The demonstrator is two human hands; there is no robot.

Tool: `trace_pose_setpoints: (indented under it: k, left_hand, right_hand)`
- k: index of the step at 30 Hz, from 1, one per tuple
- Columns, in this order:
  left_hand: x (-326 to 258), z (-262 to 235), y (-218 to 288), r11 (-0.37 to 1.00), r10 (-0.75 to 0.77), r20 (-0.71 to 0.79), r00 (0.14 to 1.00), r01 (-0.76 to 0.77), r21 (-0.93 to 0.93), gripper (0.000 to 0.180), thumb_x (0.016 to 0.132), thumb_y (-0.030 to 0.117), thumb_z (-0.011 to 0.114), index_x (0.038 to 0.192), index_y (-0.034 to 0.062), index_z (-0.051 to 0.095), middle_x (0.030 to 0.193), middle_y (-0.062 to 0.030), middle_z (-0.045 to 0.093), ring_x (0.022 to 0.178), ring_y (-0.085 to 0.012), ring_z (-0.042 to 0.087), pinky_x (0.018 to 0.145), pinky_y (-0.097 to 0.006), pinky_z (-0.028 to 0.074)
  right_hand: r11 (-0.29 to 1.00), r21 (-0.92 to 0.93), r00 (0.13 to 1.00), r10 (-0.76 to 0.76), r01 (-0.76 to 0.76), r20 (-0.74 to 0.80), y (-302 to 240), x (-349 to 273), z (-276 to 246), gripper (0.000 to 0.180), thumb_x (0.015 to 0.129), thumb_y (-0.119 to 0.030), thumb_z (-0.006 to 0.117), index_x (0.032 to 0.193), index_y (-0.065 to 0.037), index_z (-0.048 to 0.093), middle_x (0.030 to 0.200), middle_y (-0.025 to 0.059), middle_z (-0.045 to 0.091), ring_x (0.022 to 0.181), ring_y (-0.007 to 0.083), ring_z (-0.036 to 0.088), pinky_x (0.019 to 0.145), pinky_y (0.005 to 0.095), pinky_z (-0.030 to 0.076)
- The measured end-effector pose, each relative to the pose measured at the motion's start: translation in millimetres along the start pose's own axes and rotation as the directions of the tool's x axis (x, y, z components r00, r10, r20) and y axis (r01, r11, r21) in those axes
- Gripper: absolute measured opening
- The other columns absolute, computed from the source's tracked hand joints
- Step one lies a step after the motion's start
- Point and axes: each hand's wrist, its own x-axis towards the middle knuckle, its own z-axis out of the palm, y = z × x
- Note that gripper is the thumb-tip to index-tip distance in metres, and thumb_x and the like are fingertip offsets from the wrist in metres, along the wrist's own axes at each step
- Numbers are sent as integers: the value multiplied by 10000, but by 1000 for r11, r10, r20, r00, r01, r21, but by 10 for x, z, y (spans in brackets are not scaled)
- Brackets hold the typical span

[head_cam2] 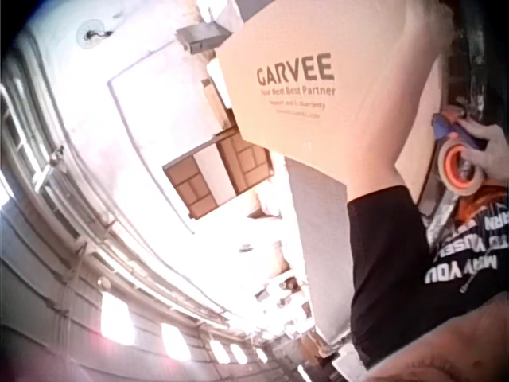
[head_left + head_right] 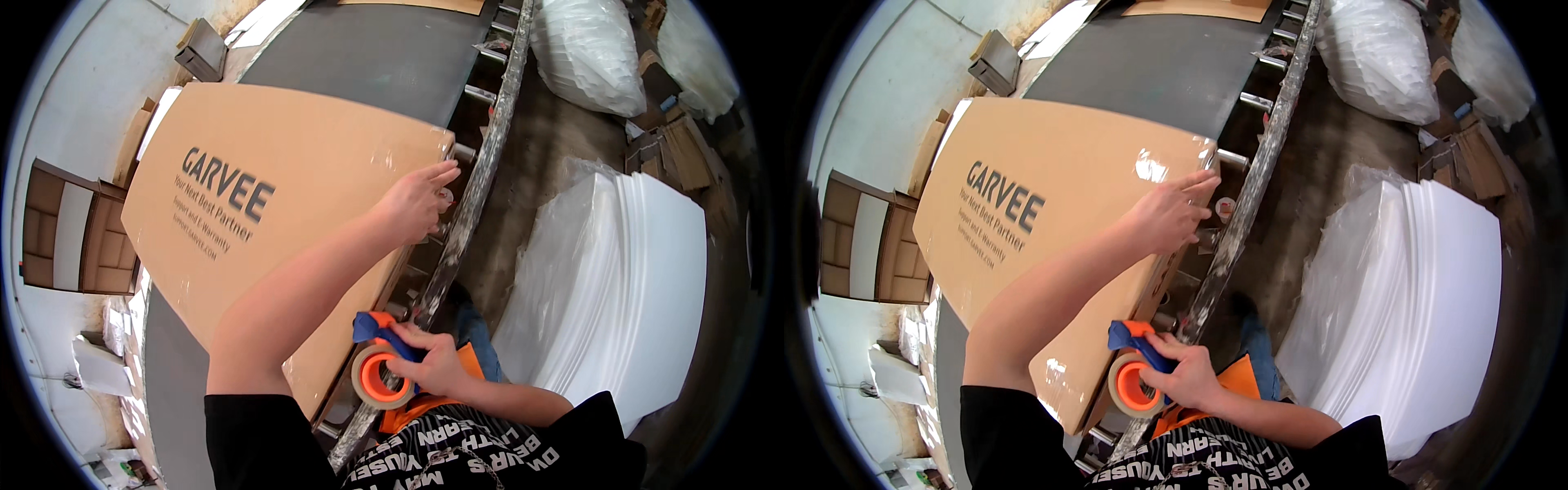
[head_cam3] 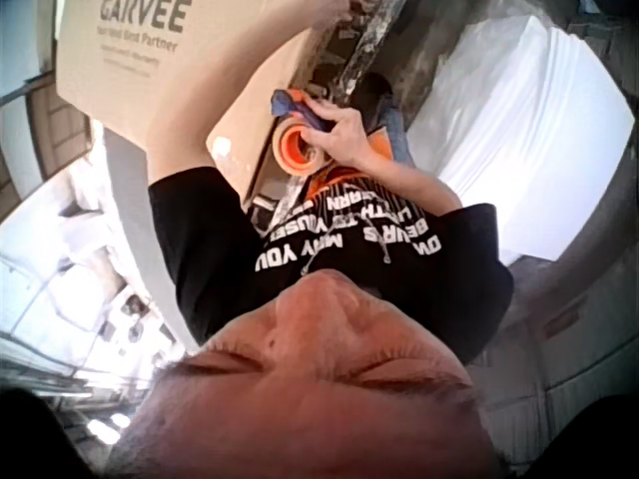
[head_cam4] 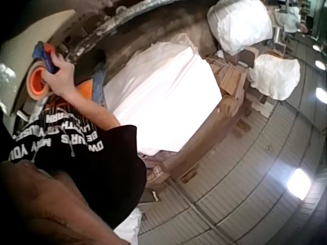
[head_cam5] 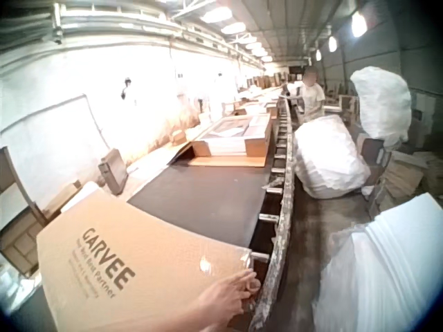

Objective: The person tapes a cardboard box on a conveyor belt using a tape dispenser, then picks up a large white foam sheet and places it into an open box containing wooden furniture pieces, before closing the box and taping it shut.

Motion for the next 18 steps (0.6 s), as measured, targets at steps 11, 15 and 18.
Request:
trace_pose_setpoints:
  k: [11, 15, 18]
  left_hand:
    - [-2324, 504, 2054, 989, 141, -77, 987, -143, -27, 304, 861, 387, 535, 1097, 293, 703, 1255, 110, 606, 1443, -263, 230, 1219, -458, 57]
    - [-2815, 678, 2460, 978, 172, -228, 958, -195, -80, 257, 864, 411, 534, 959, 262, 721, 1137, 71, 641, 1419, -296, 270, 1216, -458, 92]
    - [-2915, 778, 2592, 961, 108, -311, 944, -179, -209, 303, 861, 466, 557, 886, 223, 736, 1197, 43, 600, 1422, -333, 240, 1211, -446, 124]
  right_hand:
    - [989, -148, 998, 33, -26, 47, 1209, -1796, 2170, 633, 681, -299, 723, 1245, -40, 601, 978, 166, 652, 844, 243, 676, 812, 286, 500]
    - [952, -304, 994, -76, 48, -82, 1246, -1822, 2696, 589, 688, -367, 675, 1210, -99, 630, 998, 200, 623, 881, 384, 641, 793, 410, 520]
    - [812, -584, 982, -114, 5, -150, 1257, -1281, 2901, 472, 714, -348, 646, 1142, -150, 648, 1005, 209, 619, 764, 359, 664, 689, 480, 532]
